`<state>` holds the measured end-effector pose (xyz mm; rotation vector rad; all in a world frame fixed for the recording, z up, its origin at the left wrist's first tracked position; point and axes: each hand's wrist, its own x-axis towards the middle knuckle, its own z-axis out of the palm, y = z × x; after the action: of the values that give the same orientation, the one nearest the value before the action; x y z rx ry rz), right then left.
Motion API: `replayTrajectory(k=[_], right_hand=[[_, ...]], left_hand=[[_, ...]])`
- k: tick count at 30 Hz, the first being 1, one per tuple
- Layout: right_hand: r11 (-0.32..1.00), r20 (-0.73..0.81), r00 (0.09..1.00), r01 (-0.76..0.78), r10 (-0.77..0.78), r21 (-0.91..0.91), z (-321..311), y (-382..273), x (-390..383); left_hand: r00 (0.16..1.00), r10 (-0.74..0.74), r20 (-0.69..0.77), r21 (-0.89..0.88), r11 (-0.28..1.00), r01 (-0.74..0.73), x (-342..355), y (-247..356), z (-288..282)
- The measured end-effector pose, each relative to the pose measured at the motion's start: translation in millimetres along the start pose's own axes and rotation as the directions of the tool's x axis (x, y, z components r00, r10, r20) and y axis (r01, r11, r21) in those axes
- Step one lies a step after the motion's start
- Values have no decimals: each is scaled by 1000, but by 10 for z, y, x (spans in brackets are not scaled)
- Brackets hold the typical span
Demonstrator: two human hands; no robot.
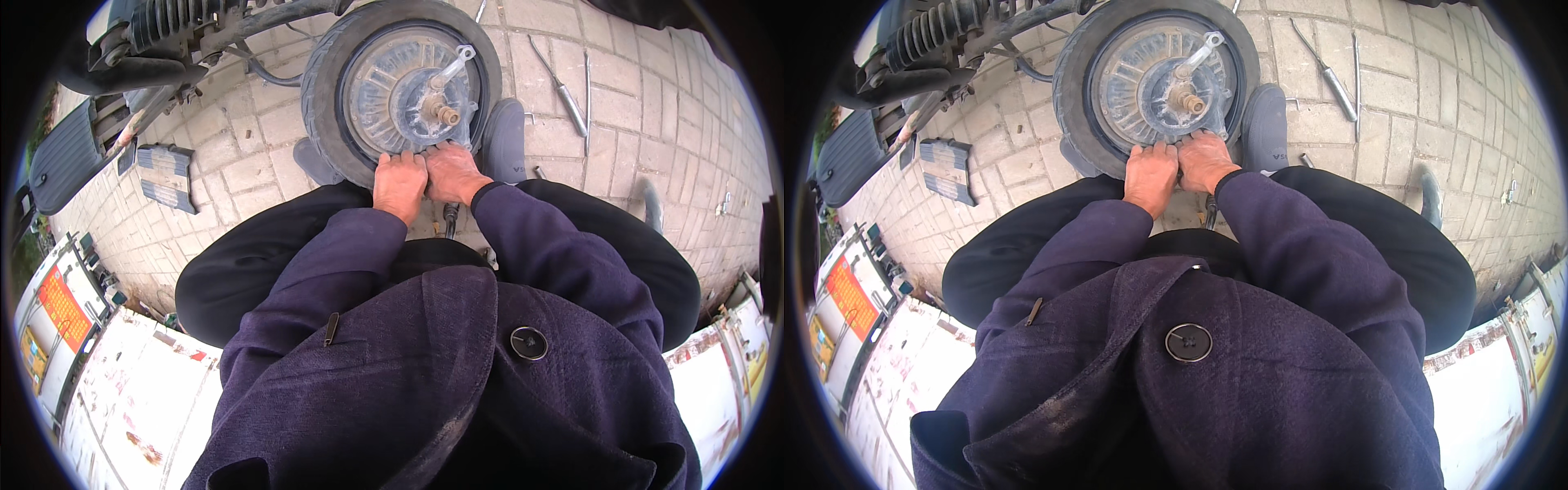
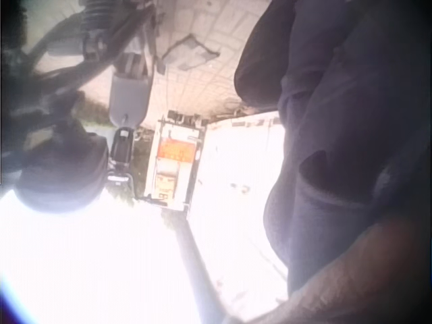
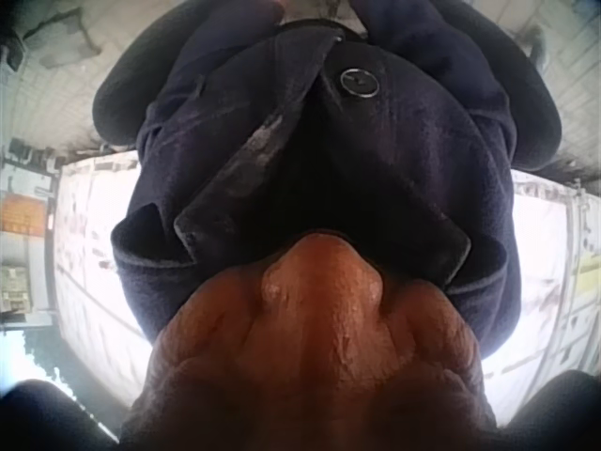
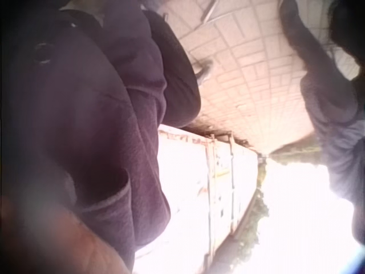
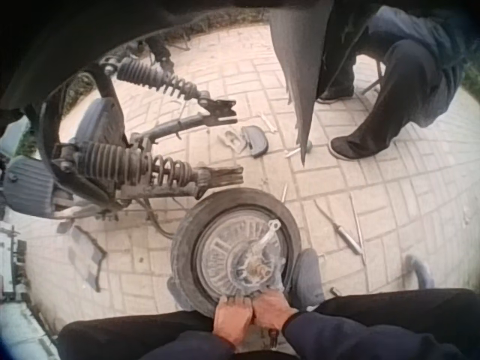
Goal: The person removes the inner tube from a scooter wheel using a tire lever, then inserts a new inner tube and reseats the tire onto the rim. The person uses a tire lever to pry the tire bead and hands to manipulate the tube and tire.
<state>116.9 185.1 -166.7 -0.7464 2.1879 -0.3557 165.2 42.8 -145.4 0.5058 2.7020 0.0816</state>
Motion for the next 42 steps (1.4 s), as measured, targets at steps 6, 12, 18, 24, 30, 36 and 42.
replayTrajectory(k=[6, 12, 18, 24, 30, 36, 42], right_hand=[[992, -34, 999, -12, 17, 124, 64, 77, 49], [943, -113, 990, -46, 88, 329, 77, 197, 76], [969, -57, 998, -18, 33, 247, 113, 235, 100], [885, -290, 934, -53, 208, 463, 158, 169, 4], [876, -228, 947, -95, 226, 473, 121, 173, -14], [835, -278, 923, -79, 268, 545, 96, 171, -92], [804, -284, 928, -29, 243, 594, 113, 229, -80]], left_hand=[[997, 70, -23, 33, 997, -69, -46, -35, -109], [996, 79, -34, -125, 989, -82, -1, -134, -137], [993, -35, 113, -232, 971, 61, 134, -126, -136], [997, -60, 49, -253, 965, 71, 129, -98, -177], [992, -110, 57, -264, 957, 121, 173, -60, -240], [978, -99, 185, -195, 971, 136, 253, -28, -377], [983, -115, 140, -275, 950, 151, 280, -101, -293]])
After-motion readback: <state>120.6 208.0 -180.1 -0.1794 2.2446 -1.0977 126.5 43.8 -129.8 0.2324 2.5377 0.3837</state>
